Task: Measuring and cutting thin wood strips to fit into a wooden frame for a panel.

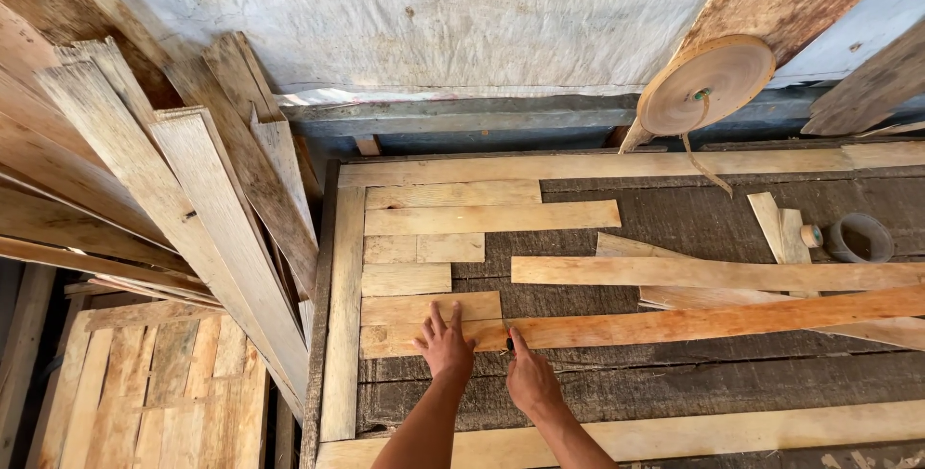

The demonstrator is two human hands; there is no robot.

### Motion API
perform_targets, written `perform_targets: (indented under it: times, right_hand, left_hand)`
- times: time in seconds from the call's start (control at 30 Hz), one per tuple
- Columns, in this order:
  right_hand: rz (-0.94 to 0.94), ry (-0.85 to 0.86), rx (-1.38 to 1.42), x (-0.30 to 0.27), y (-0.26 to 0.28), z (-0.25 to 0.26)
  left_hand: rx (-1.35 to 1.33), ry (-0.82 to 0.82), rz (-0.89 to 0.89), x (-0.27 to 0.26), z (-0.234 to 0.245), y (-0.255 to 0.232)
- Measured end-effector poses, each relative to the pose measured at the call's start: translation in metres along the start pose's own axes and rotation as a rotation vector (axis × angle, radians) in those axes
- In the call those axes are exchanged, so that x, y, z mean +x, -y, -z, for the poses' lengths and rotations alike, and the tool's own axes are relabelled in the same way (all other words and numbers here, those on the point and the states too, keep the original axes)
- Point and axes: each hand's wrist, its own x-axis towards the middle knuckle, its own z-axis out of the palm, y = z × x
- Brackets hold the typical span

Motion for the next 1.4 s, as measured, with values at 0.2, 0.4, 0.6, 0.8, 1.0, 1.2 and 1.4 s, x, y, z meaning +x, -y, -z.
perform_targets:
  times: [0.2, 0.4, 0.6, 0.8, 1.0, 1.2, 1.4]
  right_hand:
    - [-0.04, 0.066, -0.017, -0.02, 0.009, 0.002]
    - [-0.079, 0.119, -0.007, -0.041, -0.001, -0.009]
    - [0.284, -0.129, 0.094, -0.03, -0.096, -0.088]
    - [-0.119, -0.084, 0.195, -0.041, -0.046, -0.019]
    - [-0.029, -0.259, 0.134, 0.0, -0.075, -0.007]
    - [0.166, -0.444, -0.063, 0.012, -0.062, 0.02]
    - [0.26, -0.327, -0.125, 0.049, -0.055, 0.029]
  left_hand:
    - [-0.001, -0.012, 0.0, -0.003, 0.001, 0.0]
    - [-0.005, -0.002, 0.007, -0.003, 0.005, -0.001]
    - [0.042, -0.043, -0.005, 0.0, -0.007, 0.002]
    - [0.012, 0.001, -0.025, -0.003, 0.001, 0.002]
    - [0.008, -0.012, -0.027, -0.006, 0.002, 0.004]
    - [0.045, -0.051, -0.065, -0.014, 0.001, 0.007]
    - [0.071, -0.156, -0.195, -0.002, -0.019, 0.007]
